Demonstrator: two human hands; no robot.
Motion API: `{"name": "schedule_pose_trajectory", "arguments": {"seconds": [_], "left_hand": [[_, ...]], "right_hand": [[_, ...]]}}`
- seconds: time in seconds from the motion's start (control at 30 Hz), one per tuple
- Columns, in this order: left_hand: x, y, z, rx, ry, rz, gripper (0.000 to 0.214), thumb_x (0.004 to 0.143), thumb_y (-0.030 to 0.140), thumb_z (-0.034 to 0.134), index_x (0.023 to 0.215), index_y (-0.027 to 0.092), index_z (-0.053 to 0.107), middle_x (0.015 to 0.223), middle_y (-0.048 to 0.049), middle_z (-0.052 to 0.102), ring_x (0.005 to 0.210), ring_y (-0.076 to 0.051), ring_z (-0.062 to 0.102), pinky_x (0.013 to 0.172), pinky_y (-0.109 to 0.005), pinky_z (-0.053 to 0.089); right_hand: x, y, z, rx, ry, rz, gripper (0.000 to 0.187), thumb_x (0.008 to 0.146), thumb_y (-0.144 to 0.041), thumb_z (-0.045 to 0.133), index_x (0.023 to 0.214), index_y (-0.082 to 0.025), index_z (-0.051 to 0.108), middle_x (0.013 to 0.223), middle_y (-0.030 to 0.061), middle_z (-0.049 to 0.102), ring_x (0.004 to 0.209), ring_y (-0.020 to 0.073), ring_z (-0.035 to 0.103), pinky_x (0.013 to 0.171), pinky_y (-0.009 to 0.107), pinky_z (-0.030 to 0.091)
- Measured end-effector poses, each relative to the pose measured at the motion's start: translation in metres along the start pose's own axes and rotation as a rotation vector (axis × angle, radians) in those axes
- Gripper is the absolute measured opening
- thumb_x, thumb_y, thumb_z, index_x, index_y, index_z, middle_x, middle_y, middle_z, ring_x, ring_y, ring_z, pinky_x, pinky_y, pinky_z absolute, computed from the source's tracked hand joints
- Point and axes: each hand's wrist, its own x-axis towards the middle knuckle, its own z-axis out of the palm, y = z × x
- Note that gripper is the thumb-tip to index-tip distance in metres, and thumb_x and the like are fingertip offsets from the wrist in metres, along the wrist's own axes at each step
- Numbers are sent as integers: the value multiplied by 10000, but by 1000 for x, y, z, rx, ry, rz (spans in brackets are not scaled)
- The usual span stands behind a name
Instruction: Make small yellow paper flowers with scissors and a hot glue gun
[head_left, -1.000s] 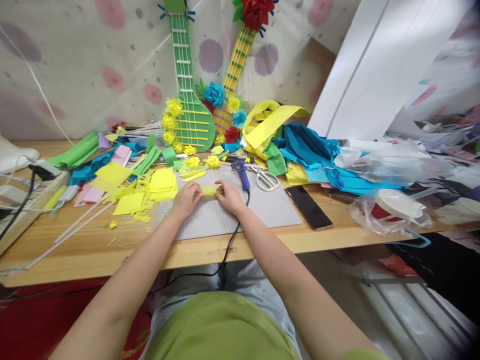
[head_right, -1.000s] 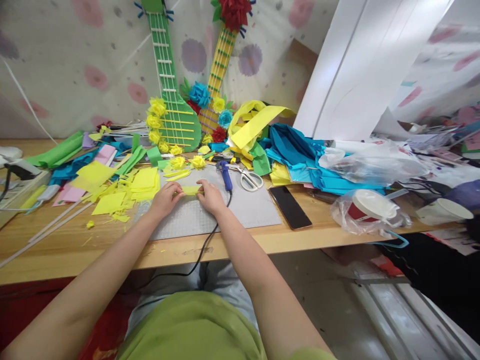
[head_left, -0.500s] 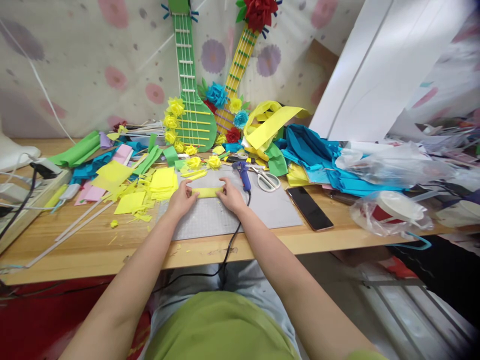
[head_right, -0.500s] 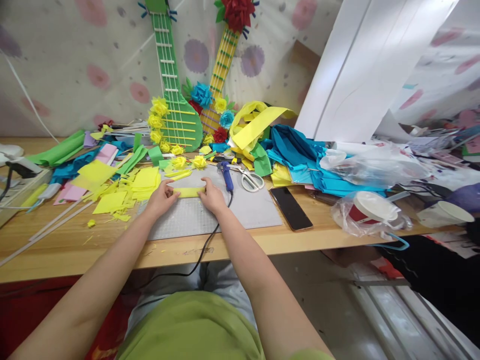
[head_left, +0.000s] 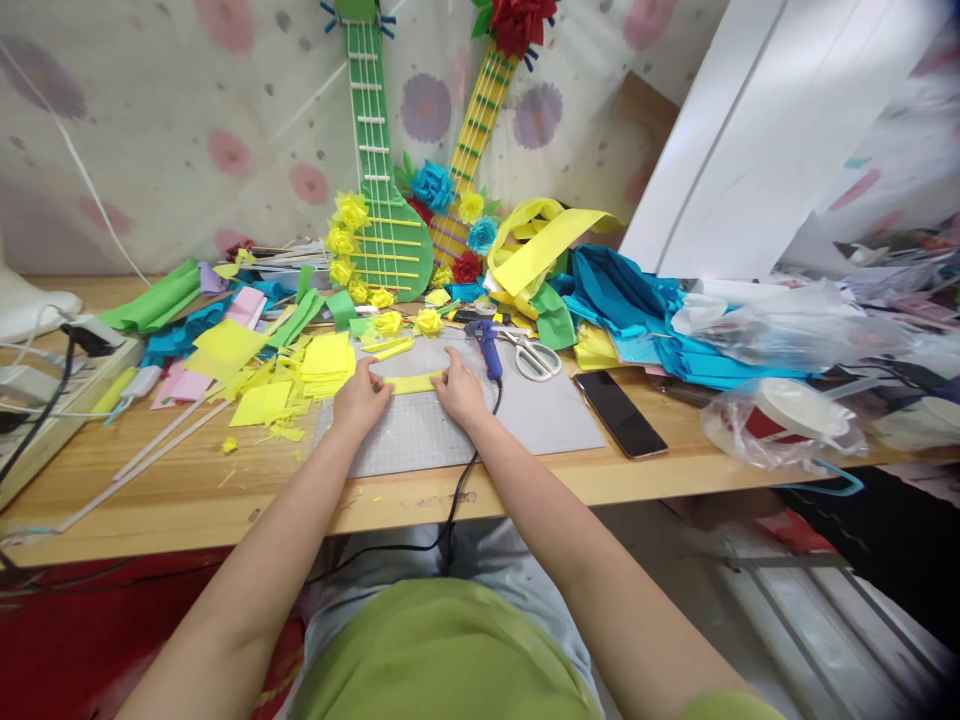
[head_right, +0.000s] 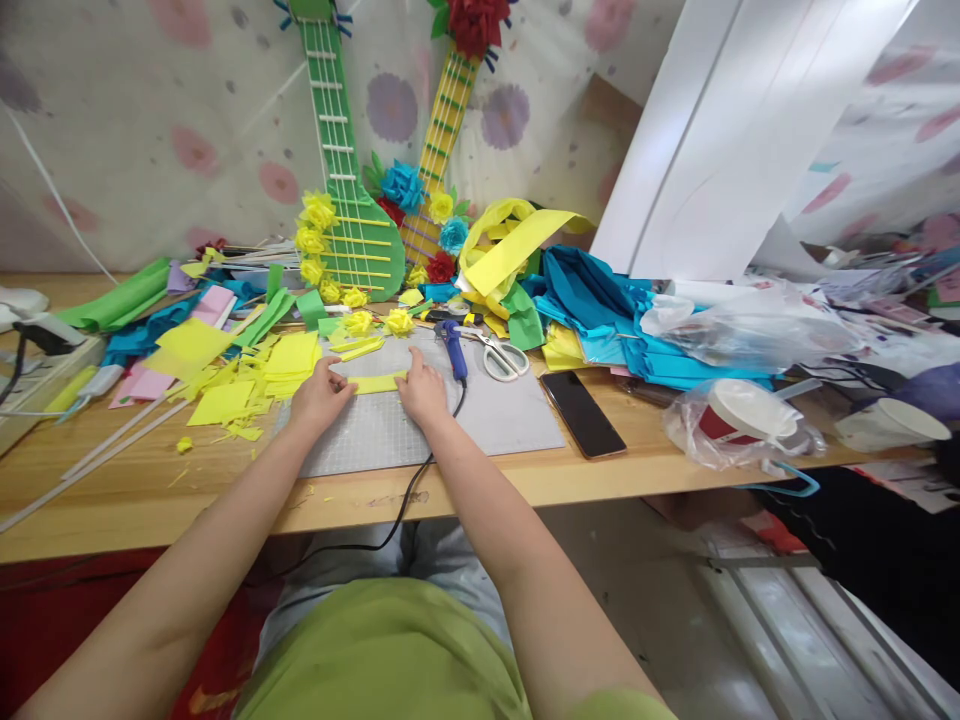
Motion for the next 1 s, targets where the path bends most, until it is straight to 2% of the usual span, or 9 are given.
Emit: {"name": "schedule_pose_trajectory", "arguments": {"seconds": [0.23,0.53,0.63,0.73,0.8,0.9,1.0], "left_hand": [[-2,7,-2,51,-3,-37,481,742,338,554,1192,250,409,872,0,662,806,-196,612,634,-287,384],[-2,6,-1,42,-6,-64,476,747,347,556,1186,246,403,834,9,641,787,-193,601,642,-291,388],[0,4,2,58,24,18,342,751,309,554,1083,245,498,875,-14,600,830,-193,578,686,-301,411],[2,-1,7,92,69,192,135,766,253,527,864,230,616,928,-53,546,945,-210,531,788,-316,419],[4,-4,10,108,80,269,145,768,226,508,795,221,650,914,-68,528,963,-221,509,841,-329,411],[5,-4,13,140,100,291,166,752,225,513,796,211,671,895,-75,522,950,-232,498,858,-347,405],[5,2,15,183,138,262,174,748,322,541,787,207,666,907,-76,521,951,-242,493,850,-361,396]], "right_hand": [[1,-1,2,-73,-3,-3,505,814,-248,492,1290,-136,365,924,117,645,917,255,580,826,385,399],[2,1,5,-159,25,-39,462,811,-250,486,1255,-153,403,931,107,656,910,254,584,801,365,407],[2,2,6,-179,17,-48,456,813,-247,477,1252,-142,410,944,117,654,911,264,582,801,375,406],[2,1,6,-178,4,-49,455,817,-239,466,1255,-132,410,963,135,646,930,275,575,813,390,399],[1,0,5,-172,-2,-35,451,818,-229,460,1257,-139,407,982,141,640,947,275,569,823,394,394],[0,-2,3,-184,11,-10,450,818,-222,450,1260,-150,398,1059,145,611,989,268,553,835,389,393],[-2,-4,2,-231,39,-13,455,821,-235,448,1265,-155,391,1135,137,561,1022,253,537,841,370,397]]}}
